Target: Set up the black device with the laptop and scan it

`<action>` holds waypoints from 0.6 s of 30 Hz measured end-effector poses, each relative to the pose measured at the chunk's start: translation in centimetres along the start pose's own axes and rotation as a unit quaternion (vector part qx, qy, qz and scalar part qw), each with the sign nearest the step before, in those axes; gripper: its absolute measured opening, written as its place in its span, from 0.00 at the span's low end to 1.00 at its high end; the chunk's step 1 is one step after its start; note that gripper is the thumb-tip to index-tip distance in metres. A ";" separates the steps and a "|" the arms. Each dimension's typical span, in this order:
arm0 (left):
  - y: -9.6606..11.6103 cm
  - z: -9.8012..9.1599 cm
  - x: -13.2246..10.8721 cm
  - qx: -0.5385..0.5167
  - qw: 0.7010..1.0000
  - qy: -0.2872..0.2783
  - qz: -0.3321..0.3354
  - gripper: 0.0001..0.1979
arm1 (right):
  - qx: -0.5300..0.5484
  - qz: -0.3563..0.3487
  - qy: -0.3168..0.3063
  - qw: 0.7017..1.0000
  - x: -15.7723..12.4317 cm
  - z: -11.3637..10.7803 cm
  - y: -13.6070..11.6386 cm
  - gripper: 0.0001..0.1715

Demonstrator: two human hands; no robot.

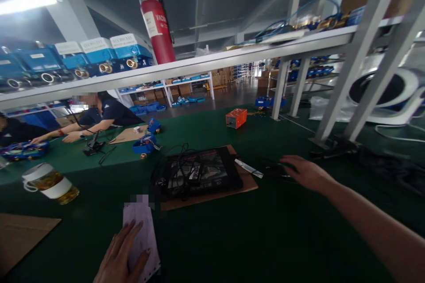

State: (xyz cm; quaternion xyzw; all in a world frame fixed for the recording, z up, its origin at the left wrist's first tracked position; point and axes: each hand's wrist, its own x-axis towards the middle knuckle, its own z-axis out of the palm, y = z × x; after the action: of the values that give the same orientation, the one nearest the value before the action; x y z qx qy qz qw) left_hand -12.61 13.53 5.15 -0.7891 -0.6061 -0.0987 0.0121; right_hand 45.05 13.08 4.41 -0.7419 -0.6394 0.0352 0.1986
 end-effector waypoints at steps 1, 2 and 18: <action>0.6 -0.4 0.8 -0.011 1.000 0.015 0.001 0.30 | -0.005 0.002 -0.021 1.000 0.7 0.8 -2.4 0.32; 1.2 -0.8 1.7 -0.020 0.999 0.028 0.009 0.30 | -0.023 -0.002 -0.043 0.999 1.1 1.7 -4.5 0.33; 5.2 -0.7 6.5 -0.088 0.993 0.058 0.051 0.24 | -0.209 0.264 0.050 0.940 -2.3 1.2 3.2 0.33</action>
State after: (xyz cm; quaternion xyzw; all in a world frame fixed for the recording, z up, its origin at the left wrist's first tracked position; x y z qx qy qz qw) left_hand -6.11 18.27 7.49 -0.8097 -0.5526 -0.1965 -0.0170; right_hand 47.24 10.82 1.73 -0.9098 -0.4025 -0.0858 0.0543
